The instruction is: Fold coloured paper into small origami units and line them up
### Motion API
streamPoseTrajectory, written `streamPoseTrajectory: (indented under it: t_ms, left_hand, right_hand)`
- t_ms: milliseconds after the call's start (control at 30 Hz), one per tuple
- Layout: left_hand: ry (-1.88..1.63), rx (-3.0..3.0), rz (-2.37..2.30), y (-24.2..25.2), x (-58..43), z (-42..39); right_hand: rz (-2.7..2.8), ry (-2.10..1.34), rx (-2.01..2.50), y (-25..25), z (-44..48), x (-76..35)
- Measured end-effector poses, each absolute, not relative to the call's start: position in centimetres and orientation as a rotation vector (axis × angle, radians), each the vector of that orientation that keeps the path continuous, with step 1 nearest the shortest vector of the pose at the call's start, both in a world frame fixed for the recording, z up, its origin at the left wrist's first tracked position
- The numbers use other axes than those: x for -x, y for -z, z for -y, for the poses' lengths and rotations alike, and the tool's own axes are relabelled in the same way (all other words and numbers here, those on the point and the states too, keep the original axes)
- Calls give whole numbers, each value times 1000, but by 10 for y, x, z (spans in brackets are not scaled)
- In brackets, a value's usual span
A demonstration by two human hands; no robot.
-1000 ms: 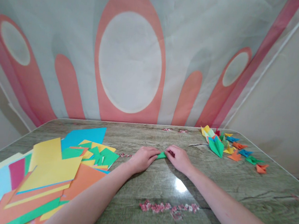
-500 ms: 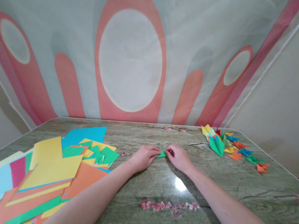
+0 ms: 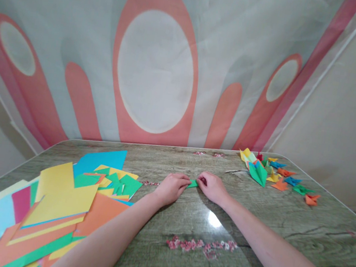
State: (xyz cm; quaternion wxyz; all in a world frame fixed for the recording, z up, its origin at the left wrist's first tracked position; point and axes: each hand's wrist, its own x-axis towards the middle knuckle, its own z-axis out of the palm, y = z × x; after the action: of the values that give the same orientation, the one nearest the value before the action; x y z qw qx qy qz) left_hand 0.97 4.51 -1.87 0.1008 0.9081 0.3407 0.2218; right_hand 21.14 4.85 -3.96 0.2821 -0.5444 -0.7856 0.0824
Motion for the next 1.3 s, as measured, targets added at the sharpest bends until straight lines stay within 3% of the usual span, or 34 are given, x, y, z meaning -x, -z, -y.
streamPoseTrajectory:
  t_ms: [600,1300]
  left_hand:
    - [-646,-2677,-1030,20,-11,-45]
    - [-358,-2942,-1059,14,-8,-40]
  right_hand:
    - [2099,-218,1530,38,-50,-210]
    - [2046,-261,1480,39,-49,-209]
